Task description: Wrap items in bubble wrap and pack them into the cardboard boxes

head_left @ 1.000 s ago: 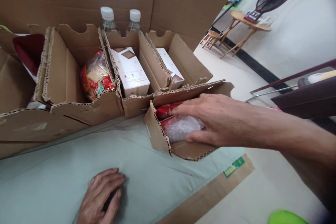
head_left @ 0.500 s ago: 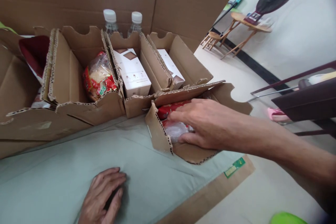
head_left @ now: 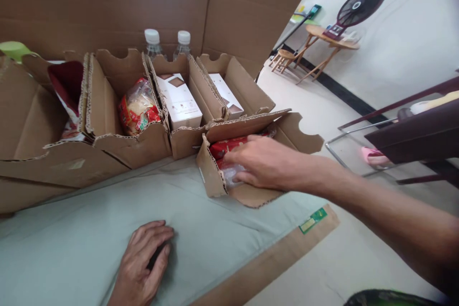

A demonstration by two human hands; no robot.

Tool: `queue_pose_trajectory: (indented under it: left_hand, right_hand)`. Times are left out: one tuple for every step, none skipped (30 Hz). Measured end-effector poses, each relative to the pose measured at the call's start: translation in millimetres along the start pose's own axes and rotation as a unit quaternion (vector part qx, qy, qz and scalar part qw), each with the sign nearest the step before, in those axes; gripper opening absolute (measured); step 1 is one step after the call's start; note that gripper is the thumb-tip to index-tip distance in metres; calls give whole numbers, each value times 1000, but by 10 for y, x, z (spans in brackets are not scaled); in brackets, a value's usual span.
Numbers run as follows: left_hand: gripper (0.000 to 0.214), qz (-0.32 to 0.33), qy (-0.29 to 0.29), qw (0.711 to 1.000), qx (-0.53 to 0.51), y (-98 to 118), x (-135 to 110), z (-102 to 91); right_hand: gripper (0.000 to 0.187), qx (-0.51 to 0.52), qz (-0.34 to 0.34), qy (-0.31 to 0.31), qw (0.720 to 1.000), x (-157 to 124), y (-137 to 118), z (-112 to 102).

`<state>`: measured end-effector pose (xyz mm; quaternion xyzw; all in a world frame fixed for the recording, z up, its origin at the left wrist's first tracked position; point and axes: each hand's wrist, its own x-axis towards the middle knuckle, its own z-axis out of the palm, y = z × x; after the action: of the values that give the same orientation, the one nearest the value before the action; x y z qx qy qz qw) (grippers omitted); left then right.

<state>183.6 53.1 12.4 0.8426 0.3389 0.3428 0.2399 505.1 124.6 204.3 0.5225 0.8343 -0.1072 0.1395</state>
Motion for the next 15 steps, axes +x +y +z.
queue_pose_trajectory:
  left_hand:
    - [21,-10,5,1000,-2,21,-8,-8]
    - [21,-21,10,1000,-5,51,-20,-25]
    - [21,-33,15,999,-7,91,-35,-52]
    - [22,-44,17,999,-8,141,-51,-87]
    - [24,-53,16,998,-8,199,-66,-125]
    - [29,-61,11,998,-7,261,-75,-161]
    - [36,-70,4,997,-9,324,-72,-188]
    - [43,-81,-1,997,-14,386,-53,-199]
    - [51,-94,-7,995,-26,442,-13,-188]
    - [57,-109,-16,993,-43,490,51,-151]
    - [64,-124,-27,990,-67,528,142,-86]
    - [71,-138,-41,985,-93,556,255,6]
    - [78,-146,-57,980,-121,575,388,120]
    - [84,-150,-67,975,-149,588,532,249]
    - [91,-147,-70,971,-174,598,677,384]
  right_hand:
    - [20,13,12,57,998,-141,23,-53]
    - [22,30,34,135,990,-309,51,-90]
    - [22,50,66,230,970,-497,81,-101]
    - [23,66,108,324,938,-693,115,-76]
    - [23,79,160,407,896,-885,150,-10]
    - [23,94,215,474,849,-1061,189,98]
    - [23,117,266,519,804,-1209,231,244]
    - [24,154,305,542,768,-1322,275,420]
    - [29,205,331,544,743,-1395,322,616]
    - [39,263,344,525,732,-1426,369,817]
    - [53,320,348,496,729,-1418,415,1012]
    - [67,370,343,461,730,-1377,456,1188]
    - [78,411,332,428,734,-1310,491,1336]
    - [85,443,316,404,735,-1227,517,1451]
    - [87,469,296,388,736,-1138,533,1533]
